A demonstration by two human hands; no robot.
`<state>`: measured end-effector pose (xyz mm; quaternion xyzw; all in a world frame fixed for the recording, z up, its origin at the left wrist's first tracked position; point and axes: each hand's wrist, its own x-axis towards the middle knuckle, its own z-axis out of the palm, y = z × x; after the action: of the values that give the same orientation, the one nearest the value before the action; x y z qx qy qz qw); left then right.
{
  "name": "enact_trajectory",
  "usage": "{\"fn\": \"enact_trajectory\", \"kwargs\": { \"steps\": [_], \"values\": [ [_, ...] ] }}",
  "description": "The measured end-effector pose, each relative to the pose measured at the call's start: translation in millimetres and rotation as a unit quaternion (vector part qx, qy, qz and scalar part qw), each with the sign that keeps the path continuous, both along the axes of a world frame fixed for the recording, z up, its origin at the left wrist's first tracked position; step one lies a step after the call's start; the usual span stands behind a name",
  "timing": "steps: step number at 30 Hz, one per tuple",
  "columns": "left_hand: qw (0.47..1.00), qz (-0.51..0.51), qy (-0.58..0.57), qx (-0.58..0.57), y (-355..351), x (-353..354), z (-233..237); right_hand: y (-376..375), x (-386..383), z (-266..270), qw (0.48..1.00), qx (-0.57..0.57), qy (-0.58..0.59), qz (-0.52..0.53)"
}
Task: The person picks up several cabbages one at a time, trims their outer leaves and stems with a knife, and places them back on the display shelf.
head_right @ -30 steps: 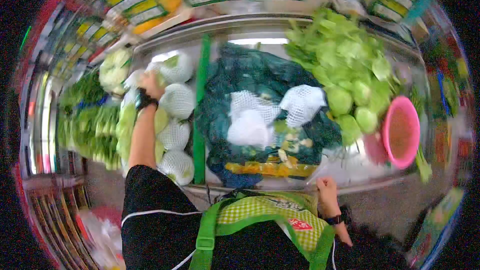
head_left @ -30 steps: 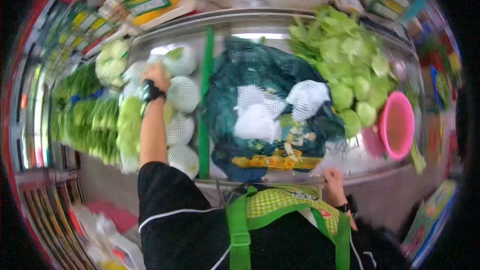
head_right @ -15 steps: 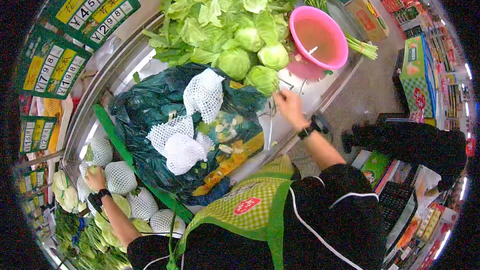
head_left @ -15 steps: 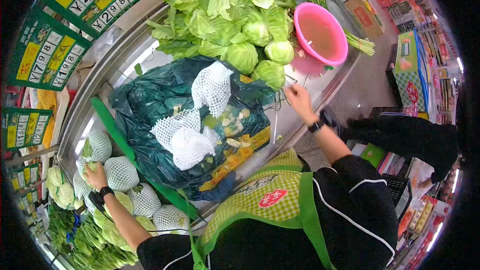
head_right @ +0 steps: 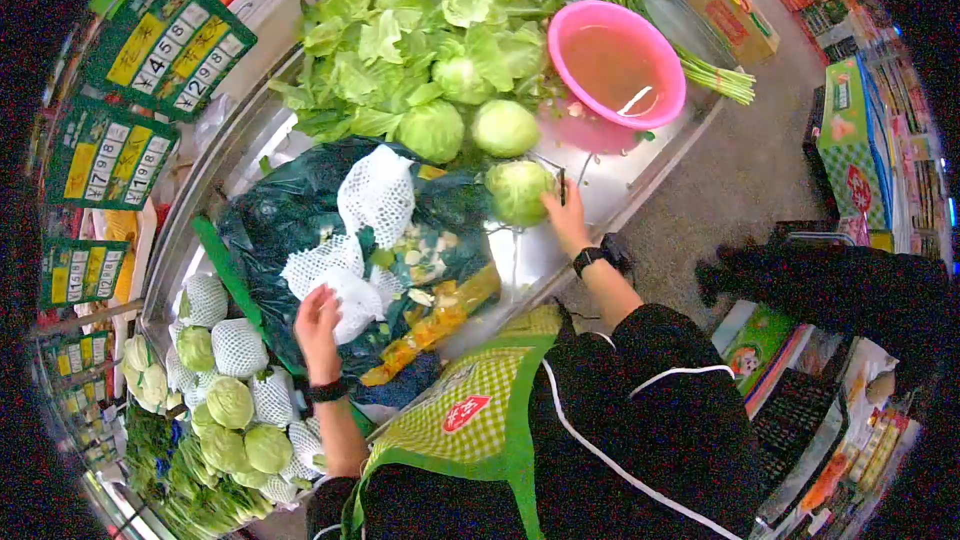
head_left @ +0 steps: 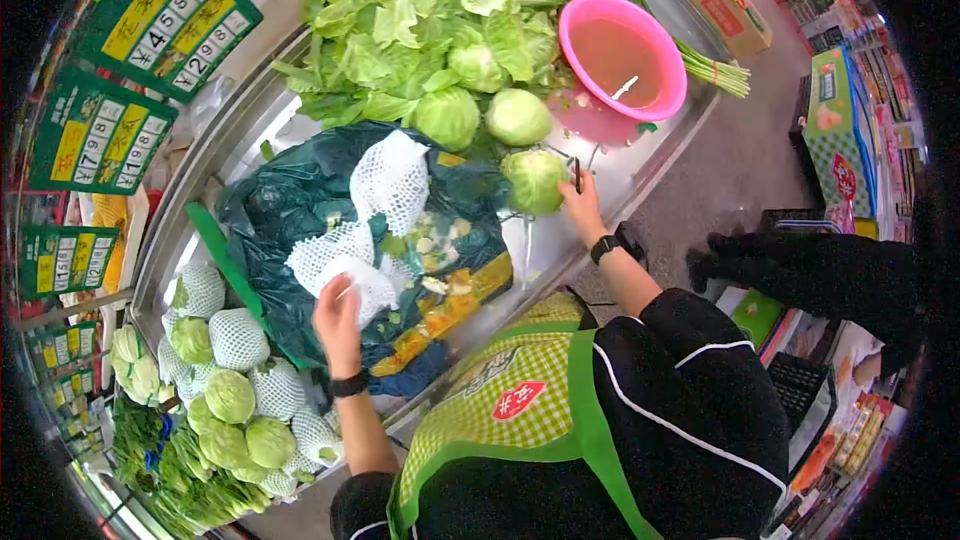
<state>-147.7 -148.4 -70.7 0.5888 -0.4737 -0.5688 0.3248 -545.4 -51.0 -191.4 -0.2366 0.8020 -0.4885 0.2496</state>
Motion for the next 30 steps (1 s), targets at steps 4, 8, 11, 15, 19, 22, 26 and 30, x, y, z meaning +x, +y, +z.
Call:
{"fn": "enact_trajectory", "kwargs": {
  "steps": [4, 8, 11, 15, 19, 22, 26, 30],
  "values": [
    [0.966, -0.239, 0.078, 0.062, 19, -115, -14, 11, -16, -30, 0.989, 0.085, -0.121, -0.029],
    [0.899, -0.296, 0.096, 0.308, 28, -202, -49, 10, -6, 44, 0.976, 0.083, -0.195, 0.043],
    [0.84, -0.202, 0.194, 0.465, 29, -238, -78, 17, -12, 27, 0.962, 0.106, -0.243, 0.059],
    [0.855, -0.297, 0.291, 0.31, 37, -240, -156, 29, 2, 25, 0.967, 0.041, -0.24, 0.081],
    [0.782, -0.163, 0.34, 0.496, 39, -234, -55, 49, 27, 51, 0.991, -0.069, -0.028, 0.112],
    [0.729, -0.112, 0.499, 0.455, 37, -216, -21, 72, 46, 116, 0.975, -0.157, -0.036, 0.151],
    [0.764, -0.032, 0.55, 0.336, 23, -186, 20, 61, 54, 144, 0.898, -0.268, -0.317, 0.147],
    [0.907, -0.043, 0.405, 0.105, 27, -166, 59, 38, 93, 132, 0.923, -0.269, 0.073, 0.263]
  ]
}}
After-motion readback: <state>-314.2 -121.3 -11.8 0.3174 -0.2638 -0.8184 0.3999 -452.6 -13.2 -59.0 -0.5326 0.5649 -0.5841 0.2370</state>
